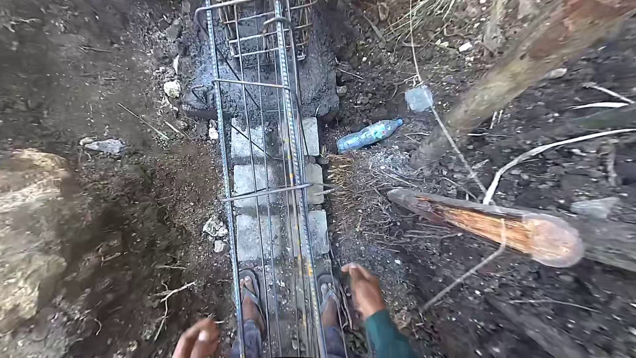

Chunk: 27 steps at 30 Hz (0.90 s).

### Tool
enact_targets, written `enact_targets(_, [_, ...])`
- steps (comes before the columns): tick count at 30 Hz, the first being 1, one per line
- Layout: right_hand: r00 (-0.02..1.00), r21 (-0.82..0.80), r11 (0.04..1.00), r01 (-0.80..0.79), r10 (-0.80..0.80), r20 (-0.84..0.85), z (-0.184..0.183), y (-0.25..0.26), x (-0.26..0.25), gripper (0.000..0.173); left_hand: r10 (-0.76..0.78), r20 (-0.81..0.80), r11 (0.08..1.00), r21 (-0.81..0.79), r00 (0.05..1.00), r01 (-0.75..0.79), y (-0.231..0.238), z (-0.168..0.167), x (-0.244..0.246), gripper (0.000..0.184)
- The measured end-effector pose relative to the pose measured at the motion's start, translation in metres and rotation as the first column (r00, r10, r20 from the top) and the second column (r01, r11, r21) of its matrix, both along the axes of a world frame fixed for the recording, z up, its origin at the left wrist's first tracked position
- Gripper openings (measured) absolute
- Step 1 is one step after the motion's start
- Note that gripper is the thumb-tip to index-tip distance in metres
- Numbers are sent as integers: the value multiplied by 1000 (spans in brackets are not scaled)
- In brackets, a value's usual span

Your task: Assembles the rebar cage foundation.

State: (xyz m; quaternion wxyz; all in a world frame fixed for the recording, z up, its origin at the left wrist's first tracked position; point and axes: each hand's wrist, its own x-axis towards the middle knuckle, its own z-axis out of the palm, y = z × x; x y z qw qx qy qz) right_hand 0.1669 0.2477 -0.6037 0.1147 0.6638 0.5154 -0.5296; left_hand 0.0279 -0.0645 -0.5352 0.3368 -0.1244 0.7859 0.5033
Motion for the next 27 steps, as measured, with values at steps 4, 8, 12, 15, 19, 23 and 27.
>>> enact_targets(4, [999,-141,990,9,-15,-41,-53,47,15,41,166,507,967,83,846,-239,-1,-136,-45,43])
enact_targets(8, [993,-286,957,52,-80,-86,-96,71,17,38,-16,769,956,198,639,-214,38,-232,-34,44])
enact_targets(12, [991,-313,949,-15,-29,-134,-99,69,13,35,-107,828,968,214,551,-133,55,-261,-42,51])
enact_targets(15, [986,-314,949,12,-64,-154,-93,67,14,35,-287,817,919,383,501,-98,70,-240,-36,50])
enact_targets(19, [955,-378,920,101,-196,-224,-97,69,28,34,-275,805,932,357,525,-60,117,-259,9,43])
enact_targets(23, [912,-476,870,130,-294,-287,-113,77,48,34,-291,690,949,294,663,111,190,-304,30,39])
enact_targets(27, [871,-568,812,135,-371,-323,-134,91,72,33,-489,577,872,328,654,363,231,-331,54,60])
